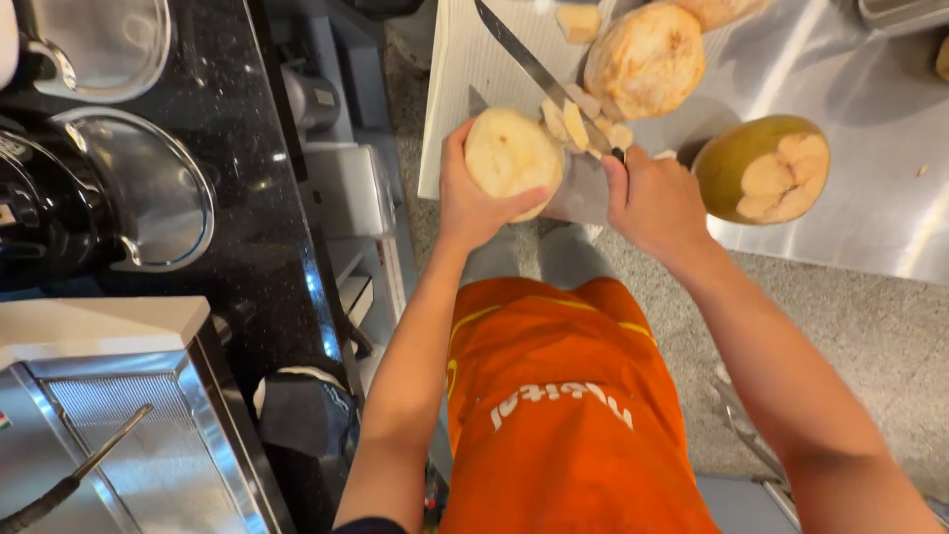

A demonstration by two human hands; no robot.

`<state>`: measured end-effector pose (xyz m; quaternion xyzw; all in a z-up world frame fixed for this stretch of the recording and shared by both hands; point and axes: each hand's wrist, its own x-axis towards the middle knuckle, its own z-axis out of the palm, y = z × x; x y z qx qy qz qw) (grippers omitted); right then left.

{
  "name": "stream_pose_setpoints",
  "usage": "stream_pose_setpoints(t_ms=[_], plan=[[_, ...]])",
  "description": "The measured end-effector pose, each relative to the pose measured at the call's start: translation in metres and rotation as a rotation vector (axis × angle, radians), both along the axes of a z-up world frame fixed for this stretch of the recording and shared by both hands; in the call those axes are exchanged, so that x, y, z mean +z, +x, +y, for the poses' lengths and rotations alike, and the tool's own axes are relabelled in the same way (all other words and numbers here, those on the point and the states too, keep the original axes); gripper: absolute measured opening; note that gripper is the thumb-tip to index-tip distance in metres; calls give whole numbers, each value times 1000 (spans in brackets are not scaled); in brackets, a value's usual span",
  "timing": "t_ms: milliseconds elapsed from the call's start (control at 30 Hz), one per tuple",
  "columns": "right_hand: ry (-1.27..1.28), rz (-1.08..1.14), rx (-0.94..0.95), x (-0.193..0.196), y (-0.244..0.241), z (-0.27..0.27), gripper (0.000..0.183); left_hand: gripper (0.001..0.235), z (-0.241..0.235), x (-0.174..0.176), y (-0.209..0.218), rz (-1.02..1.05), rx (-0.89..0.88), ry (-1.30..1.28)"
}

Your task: The person trims the outer husk off young coconuts with a large knife, rotating each coconut and cutting away strips of husk over a stainless steel counter, letting the trimmings fall and accumulate. They work through several coconuts one at a time and place the peeled ones on the counter, then open a low refrigerator door at the end.

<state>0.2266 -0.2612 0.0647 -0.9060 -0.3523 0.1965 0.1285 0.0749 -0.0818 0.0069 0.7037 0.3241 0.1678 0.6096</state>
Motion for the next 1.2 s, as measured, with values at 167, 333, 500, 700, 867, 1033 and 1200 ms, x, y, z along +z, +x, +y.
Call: stream_pose_setpoints(t_ms=[167, 333, 500, 700, 867, 1033, 1200], plan=[[183, 77, -15, -4, -12, -9, 31, 101, 0, -7, 1, -102, 8, -112], [131, 181, 37, -10, -18, -17, 33, 97, 19, -26, -4, -79, -2, -172], [184, 142, 179, -12, -17, -5, 31, 93, 29, -20, 0, -53, -58, -399], [207, 162, 254, -17, -12, -4, 27, 90, 27, -15, -2, -121, -128, -437], [138, 87, 273, -23, -7, 9, 29, 93, 23, -32, -8, -128, -142, -440], [45, -23, 271, -41, 29, 27, 37, 100, -5, -40, -4, -164, -223, -225], [80, 6, 102, -23, 32, 27, 38, 99, -16, -27, -15, -74, -198, -169]])
